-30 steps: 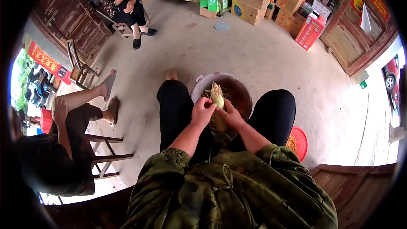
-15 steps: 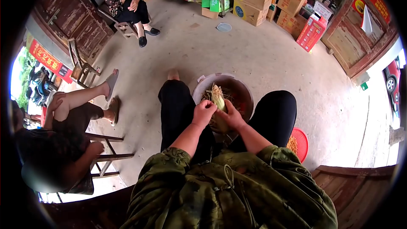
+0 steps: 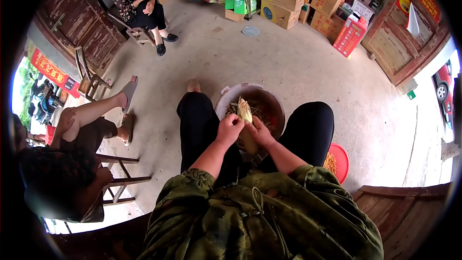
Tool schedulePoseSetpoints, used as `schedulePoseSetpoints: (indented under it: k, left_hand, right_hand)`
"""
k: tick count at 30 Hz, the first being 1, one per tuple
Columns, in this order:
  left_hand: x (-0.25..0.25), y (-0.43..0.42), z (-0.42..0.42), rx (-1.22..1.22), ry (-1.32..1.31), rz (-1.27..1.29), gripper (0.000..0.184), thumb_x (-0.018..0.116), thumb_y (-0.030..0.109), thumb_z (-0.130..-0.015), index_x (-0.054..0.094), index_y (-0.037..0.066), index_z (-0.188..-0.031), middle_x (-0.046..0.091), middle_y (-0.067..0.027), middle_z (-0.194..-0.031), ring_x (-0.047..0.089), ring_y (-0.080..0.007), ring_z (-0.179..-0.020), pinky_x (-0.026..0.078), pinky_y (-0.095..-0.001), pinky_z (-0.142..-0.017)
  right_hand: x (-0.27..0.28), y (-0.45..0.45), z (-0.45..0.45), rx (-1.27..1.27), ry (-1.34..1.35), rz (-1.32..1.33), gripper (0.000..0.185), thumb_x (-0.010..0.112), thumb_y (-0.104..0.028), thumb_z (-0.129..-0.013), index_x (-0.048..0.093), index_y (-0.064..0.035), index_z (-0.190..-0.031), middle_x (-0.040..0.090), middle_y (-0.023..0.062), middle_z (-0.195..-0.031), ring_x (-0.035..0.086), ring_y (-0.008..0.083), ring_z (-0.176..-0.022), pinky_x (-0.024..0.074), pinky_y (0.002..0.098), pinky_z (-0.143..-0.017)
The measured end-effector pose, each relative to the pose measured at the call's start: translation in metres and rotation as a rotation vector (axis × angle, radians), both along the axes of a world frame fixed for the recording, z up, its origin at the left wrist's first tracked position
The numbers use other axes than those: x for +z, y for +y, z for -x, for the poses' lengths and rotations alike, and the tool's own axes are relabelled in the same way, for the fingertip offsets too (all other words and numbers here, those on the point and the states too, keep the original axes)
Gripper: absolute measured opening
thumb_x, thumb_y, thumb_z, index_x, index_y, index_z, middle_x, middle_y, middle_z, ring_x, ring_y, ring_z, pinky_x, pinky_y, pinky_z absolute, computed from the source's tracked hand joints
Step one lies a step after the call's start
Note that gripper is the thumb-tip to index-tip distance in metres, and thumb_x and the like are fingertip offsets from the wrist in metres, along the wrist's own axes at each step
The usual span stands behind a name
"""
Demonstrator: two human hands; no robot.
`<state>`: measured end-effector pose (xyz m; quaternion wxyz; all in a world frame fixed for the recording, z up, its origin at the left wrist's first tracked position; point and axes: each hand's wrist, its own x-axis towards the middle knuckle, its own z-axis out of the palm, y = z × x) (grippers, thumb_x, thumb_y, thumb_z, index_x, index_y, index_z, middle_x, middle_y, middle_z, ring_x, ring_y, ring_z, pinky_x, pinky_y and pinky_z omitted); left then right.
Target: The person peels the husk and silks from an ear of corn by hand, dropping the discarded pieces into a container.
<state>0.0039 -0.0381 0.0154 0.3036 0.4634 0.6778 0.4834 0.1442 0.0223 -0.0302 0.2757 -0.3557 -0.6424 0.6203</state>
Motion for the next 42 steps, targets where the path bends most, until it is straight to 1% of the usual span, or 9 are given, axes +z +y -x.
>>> schedulePoseSetpoints:
  k: [3,11,15,20,21,29,31,34,42]
  left_hand:
    - [-0.007,0.001,0.004,-0.035,-0.082,-0.003,0.012,0.062,0.014,-0.085,0.057,0.004,-0.081,0.054,0.004,-0.072,0.047,-0.0037,-0.064,0.04,-0.0211,-0.057]
    - [0.007,0.0,0.001,-0.115,-0.471,0.124,0.007,0.06,0.013,-0.086,0.058,0.006,-0.085,0.055,0.0038,-0.075,0.049,-0.0054,-0.067,0.041,-0.0206,-0.062]
    - [0.03,0.001,0.005,-0.082,-0.943,0.104,0.004,0.054,0.012,-0.091,0.054,0.009,-0.088,0.065,-0.0059,-0.097,0.058,-0.0132,-0.077,0.048,-0.027,-0.072]
    - [0.025,-0.002,0.021,-0.419,-1.195,0.185,0.007,0.05,0.015,-0.094,0.05,0.013,-0.087,0.052,-0.0011,-0.072,0.05,-0.014,-0.066,0.042,-0.0264,-0.058]
    - [0.031,-0.004,0.018,-0.34,-1.179,0.234,0.011,0.051,0.016,-0.094,0.047,0.015,-0.083,0.039,0.0024,-0.064,0.039,-0.0104,-0.057,0.034,-0.0237,-0.053]
    - [0.035,-0.007,0.05,-0.073,-1.266,-0.016,0.021,0.051,0.016,-0.092,0.044,0.015,-0.073,0.03,0.0063,-0.059,0.029,-0.0064,-0.051,0.024,-0.0211,-0.047]
    - [0.045,-0.008,0.044,0.038,-1.067,-0.024,0.011,0.049,0.013,-0.093,0.057,0.007,-0.099,0.059,-0.0038,-0.092,0.059,-0.0181,-0.086,0.048,-0.0278,-0.065]
    - [0.01,-0.004,0.039,0.083,-0.783,0.154,0.031,0.051,0.009,-0.092,0.052,0.004,-0.123,0.051,-0.0082,-0.127,0.05,-0.0205,-0.116,0.05,-0.0348,-0.084]
    - [0.014,-0.003,0.017,-0.119,-0.707,0.176,0.018,0.057,0.014,-0.091,0.06,0.007,-0.107,0.059,0.001,-0.092,0.056,-0.0091,-0.084,0.044,-0.0252,-0.072]
  right_hand:
    - [0.003,0.001,0.0,0.008,-0.059,0.048,0.04,0.053,-0.034,-0.095,0.05,-0.0064,-0.123,0.059,0.0062,-0.108,0.052,0.0131,-0.101,0.0421,0.0273,-0.087]
    - [-0.005,0.014,-0.005,-0.111,0.016,0.32,0.037,0.048,-0.038,-0.094,0.053,-0.0058,-0.114,0.06,0.0097,-0.096,0.056,0.0163,-0.087,0.0466,0.0308,-0.075]
    - [-0.003,0.019,-0.006,-0.178,0.117,0.4,0.039,0.047,-0.038,-0.095,0.052,-0.006,-0.116,0.059,0.0098,-0.1,0.056,0.0184,-0.089,0.0469,0.0325,-0.077]
    - [-0.022,0.042,-0.016,-0.416,0.158,0.608,0.049,0.046,-0.041,-0.094,0.046,-0.0032,-0.126,0.056,0.0137,-0.11,0.054,0.0244,-0.097,0.0457,0.0401,-0.082]
    - [-0.023,0.047,-0.017,-0.424,0.16,0.605,0.049,0.046,-0.041,-0.094,0.046,-0.0032,-0.126,0.056,0.0137,-0.11,0.054,0.0244,-0.097,0.0457,0.0401,-0.082]
    - [0.002,0.069,-0.036,-0.806,0.382,0.687,0.05,0.043,-0.04,-0.096,0.041,-0.0012,-0.127,0.053,0.0147,-0.11,0.053,0.0276,-0.099,0.0447,0.0422,-0.086]
    - [-0.008,0.07,-0.032,-0.64,0.404,0.654,0.046,0.045,-0.041,-0.095,0.047,-0.0024,-0.122,0.056,0.0145,-0.108,0.056,0.0287,-0.095,0.0468,0.0426,-0.082]
    - [-0.005,0.055,-0.025,-0.436,0.37,0.696,0.04,0.046,-0.037,-0.096,0.048,-0.0033,-0.117,0.057,0.0118,-0.105,0.056,0.025,-0.093,0.0471,0.0399,-0.08]
    - [0.006,0.016,-0.004,-0.012,0.301,0.566,0.038,0.05,-0.027,-0.095,0.045,-0.005,-0.126,0.056,0.0078,-0.111,0.054,0.0168,-0.098,0.0452,0.0299,-0.085]
